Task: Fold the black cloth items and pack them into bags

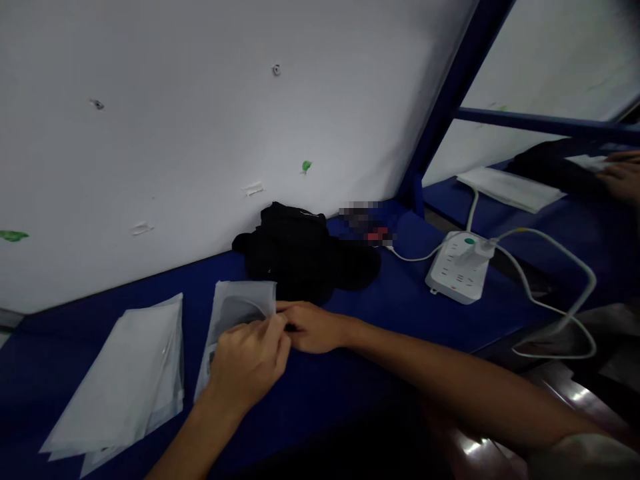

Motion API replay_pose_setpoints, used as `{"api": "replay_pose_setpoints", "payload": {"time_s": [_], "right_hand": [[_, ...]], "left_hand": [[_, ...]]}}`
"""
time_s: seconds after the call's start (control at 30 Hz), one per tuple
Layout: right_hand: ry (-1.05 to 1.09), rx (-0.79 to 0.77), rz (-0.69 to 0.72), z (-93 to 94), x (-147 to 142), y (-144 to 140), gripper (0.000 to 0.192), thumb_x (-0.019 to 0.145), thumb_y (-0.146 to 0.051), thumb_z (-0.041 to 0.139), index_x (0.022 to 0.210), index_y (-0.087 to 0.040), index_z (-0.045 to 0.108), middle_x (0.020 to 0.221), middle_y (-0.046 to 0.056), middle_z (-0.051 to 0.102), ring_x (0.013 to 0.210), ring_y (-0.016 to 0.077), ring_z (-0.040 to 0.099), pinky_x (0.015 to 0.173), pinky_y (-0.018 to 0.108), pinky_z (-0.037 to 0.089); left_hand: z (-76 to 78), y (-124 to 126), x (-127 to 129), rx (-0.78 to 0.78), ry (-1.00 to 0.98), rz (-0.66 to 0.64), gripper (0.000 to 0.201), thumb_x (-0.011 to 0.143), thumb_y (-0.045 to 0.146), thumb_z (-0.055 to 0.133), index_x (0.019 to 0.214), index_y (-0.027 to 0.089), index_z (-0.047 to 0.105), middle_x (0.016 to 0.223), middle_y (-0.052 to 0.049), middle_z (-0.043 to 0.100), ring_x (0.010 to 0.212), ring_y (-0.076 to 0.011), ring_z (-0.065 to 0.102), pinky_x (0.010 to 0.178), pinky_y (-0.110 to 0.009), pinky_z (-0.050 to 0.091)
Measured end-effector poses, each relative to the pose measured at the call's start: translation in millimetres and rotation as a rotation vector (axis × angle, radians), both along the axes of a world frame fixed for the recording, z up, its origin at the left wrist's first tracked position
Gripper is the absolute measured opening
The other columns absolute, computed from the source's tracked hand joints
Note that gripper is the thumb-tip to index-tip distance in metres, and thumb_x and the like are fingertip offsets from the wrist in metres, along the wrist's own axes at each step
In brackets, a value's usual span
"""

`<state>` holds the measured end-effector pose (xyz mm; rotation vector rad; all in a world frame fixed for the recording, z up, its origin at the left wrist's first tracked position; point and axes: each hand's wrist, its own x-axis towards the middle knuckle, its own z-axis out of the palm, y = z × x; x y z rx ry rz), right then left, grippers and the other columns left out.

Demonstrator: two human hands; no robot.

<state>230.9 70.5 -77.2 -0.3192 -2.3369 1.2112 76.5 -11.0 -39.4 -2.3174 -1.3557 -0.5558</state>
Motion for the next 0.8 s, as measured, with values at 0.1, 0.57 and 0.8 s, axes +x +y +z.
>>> {"api": "replay_pose_setpoints", "payload": {"time_s": [0.1, 0.57, 0.8], "right_hand": [[-0.085, 0.132, 0.042, 2.6, 4.5, -5.3, 0.038, 0.084, -0.004, 0.055, 0.116, -0.021, 0.065, 0.128, 0.006, 0.061, 0.113, 0.0191, 0.060, 0.091, 0.030, 0.050], [0.070, 0.209, -0.315, 0.9, 0.9, -2.9, 0.029, 0.088, -0.034, 0.070, 0.105, -0.016, 0.055, 0.090, 0.004, 0.065, 0.078, 0.0157, 0.062, 0.072, 0.028, 0.050], [0.081, 0.487, -0.218, 3.1, 3.4, 8.6, 0.038, 0.086, -0.040, 0.072, 0.113, -0.017, 0.058, 0.116, 0.011, 0.064, 0.113, 0.0243, 0.055, 0.095, 0.039, 0.047]], "left_hand": [[6.6, 3.4, -12.7, -0.035, -0.121, 0.034, 0.010, 0.089, 0.013, 0.048, 0.084, 0.020, 0.053, 0.052, 0.005, 0.061, 0.043, -0.0142, 0.061, 0.044, -0.025, 0.037], [26.6, 7.6, -33.0, -0.030, -0.293, -0.160, 0.030, 0.077, 0.024, 0.075, 0.094, 0.019, 0.051, 0.070, 0.006, 0.053, 0.057, -0.0099, 0.051, 0.054, -0.023, 0.044], [36.4, 11.2, -47.5, -0.221, -0.295, -0.274, 0.019, 0.084, 0.010, 0.069, 0.096, 0.019, 0.058, 0.104, -0.004, 0.064, 0.096, -0.0179, 0.063, 0.082, -0.034, 0.053]]}}
